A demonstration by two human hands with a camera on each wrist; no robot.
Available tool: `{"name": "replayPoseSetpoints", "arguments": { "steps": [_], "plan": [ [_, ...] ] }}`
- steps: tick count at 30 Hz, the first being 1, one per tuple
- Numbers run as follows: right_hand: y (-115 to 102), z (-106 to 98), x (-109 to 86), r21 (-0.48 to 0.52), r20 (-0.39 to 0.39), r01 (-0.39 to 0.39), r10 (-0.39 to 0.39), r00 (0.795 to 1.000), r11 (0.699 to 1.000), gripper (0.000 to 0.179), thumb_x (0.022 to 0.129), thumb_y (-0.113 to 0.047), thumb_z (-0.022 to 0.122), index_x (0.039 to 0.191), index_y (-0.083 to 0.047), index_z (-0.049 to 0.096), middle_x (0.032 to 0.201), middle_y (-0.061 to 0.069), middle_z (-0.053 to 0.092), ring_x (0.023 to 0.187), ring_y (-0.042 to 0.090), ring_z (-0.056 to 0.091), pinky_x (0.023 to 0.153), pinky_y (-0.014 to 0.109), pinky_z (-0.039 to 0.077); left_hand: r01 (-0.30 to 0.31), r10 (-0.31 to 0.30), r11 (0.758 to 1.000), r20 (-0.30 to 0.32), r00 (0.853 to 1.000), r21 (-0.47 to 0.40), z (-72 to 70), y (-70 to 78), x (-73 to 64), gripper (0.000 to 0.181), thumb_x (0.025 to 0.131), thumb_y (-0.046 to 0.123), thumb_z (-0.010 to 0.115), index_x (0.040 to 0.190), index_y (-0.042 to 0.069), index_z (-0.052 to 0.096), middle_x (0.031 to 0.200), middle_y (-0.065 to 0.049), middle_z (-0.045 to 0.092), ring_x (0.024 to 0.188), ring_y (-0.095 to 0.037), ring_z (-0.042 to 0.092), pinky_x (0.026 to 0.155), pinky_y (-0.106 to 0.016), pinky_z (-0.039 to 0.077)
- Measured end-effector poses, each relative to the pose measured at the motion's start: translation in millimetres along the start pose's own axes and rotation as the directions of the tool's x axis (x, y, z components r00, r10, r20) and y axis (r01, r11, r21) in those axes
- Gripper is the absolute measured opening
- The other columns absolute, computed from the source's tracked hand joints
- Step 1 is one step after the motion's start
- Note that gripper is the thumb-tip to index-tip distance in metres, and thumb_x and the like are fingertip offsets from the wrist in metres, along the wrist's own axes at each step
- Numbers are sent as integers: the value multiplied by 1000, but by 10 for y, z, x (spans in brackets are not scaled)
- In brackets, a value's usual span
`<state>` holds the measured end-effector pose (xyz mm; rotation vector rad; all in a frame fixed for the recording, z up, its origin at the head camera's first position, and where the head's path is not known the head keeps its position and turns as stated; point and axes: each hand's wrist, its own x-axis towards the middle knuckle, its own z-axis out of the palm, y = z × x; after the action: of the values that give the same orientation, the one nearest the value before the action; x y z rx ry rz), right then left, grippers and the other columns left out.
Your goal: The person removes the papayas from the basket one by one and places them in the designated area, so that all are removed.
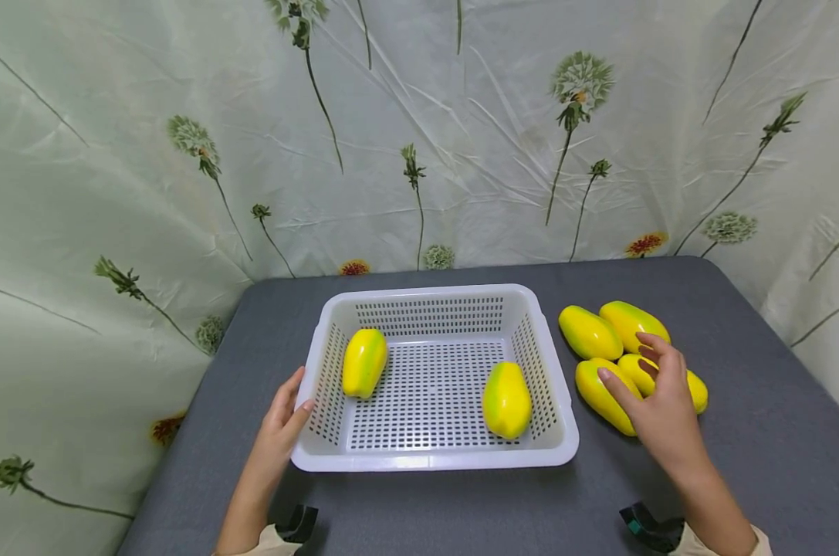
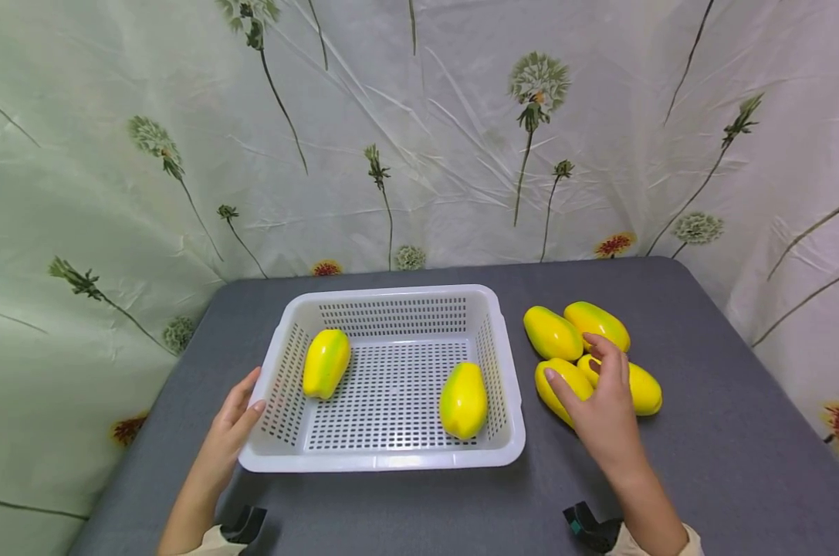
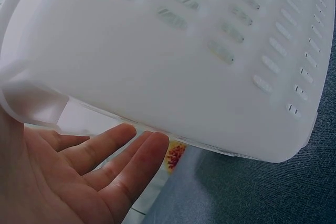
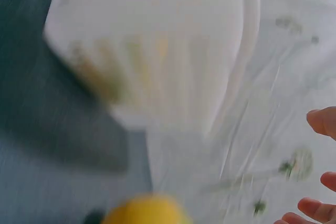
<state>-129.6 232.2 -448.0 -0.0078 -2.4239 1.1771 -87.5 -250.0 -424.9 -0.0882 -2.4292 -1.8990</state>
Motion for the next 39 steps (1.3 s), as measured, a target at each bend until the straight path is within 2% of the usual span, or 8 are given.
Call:
{"name": "replayPoseSetpoints", "arguments": {
  "steps": [2, 5, 6, 10, 17, 27, 33, 39],
  "plan": [
    [-450, -18, -37, 36, 51, 38, -39, 998, 999, 74, 77, -20, 71, 137, -13, 28, 132, 10, 31, 116, 29, 35, 93, 15, 27, 3, -3, 1000, 0, 1000, -2, 4, -1, 4, 59, 94, 15, 46, 143, 7, 14, 140, -22, 29, 111, -40, 42, 78, -54, 43],
    [-1003, -5, -83, 84, 138, 76, -87, 987, 994, 72, 75, -9, 72, 132, 1, 29, 127, 21, 33, 112, 36, 35, 97, 33, 32, 10, -10, 1000, -4, 1000, 0, 7, -6, 7, 59, 94, 16, 47, 143, 8, 14, 140, -21, 28, 112, -40, 42, 77, -54, 43],
    [-1054, 37, -86, 80, 161, 99, -111, 981, 992, 72, 75, -10, 73, 131, 1, 30, 127, 20, 33, 111, 35, 36, 97, 32, 33, 12, -12, 1000, -5, 1000, 3, 7, -5, 5, 59, 94, 16, 47, 143, 8, 14, 140, -21, 29, 112, -40, 42, 77, -54, 43],
    [-1219, 228, -80, 71, 299, 129, -144, 943, 989, 71, 76, -15, 73, 132, -3, 30, 131, 19, 30, 111, 36, 39, 88, 53, 37, 6, -6, 1000, -4, 1000, 3, 5, 6, 0, 59, 95, 15, 46, 143, 7, 14, 139, -23, 29, 111, -41, 43, 77, -54, 43],
    [-1390, 531, -47, -51, 477, 124, -85, 875, 991, 69, 77, -28, 71, 131, -8, 34, 133, 15, 32, 113, 31, 38, 90, 50, 37, 0, 0, 1000, 0, 1000, 15, 12, 19, -1, 59, 95, 14, 46, 143, 5, 14, 137, -25, 31, 109, -41, 44, 77, -53, 44],
    [-1380, 737, -52, -211, 548, 162, -21, 836, 964, 76, 73, -26, 75, 133, -2, 35, 129, 23, 35, 108, 35, 42, 87, 49, 40, 9, -9, 1000, -2, 1000, 25, 17, 19, -5, 59, 94, 15, 46, 143, 6, 14, 137, -24, 31, 109, -40, 45, 79, -53, 44],
    [-1356, 797, -40, -234, 601, 118, 48, 798, 965, 83, 65, -19, 81, 134, -6, 36, 127, 22, 37, 96, 30, 46, 78, 43, 45, 15, -15, 1000, -3, 1000, 19, 15, 29, -10, 59, 94, 15, 46, 143, 7, 13, 137, -25, 31, 109, -42, 45, 78, -53, 44],
    [-1334, 808, -34, -206, 660, 117, 50, 749, 972, 85, 60, -15, 84, 132, -6, 39, 116, 14, 45, 89, 24, 45, 73, 37, 44, 11, -11, 1000, -2, 1000, 21, 10, 35, -14, 59, 95, 14, 46, 143, 6, 13, 136, -25, 31, 109, -43, 44, 77, -52, 45]
  ]
}}
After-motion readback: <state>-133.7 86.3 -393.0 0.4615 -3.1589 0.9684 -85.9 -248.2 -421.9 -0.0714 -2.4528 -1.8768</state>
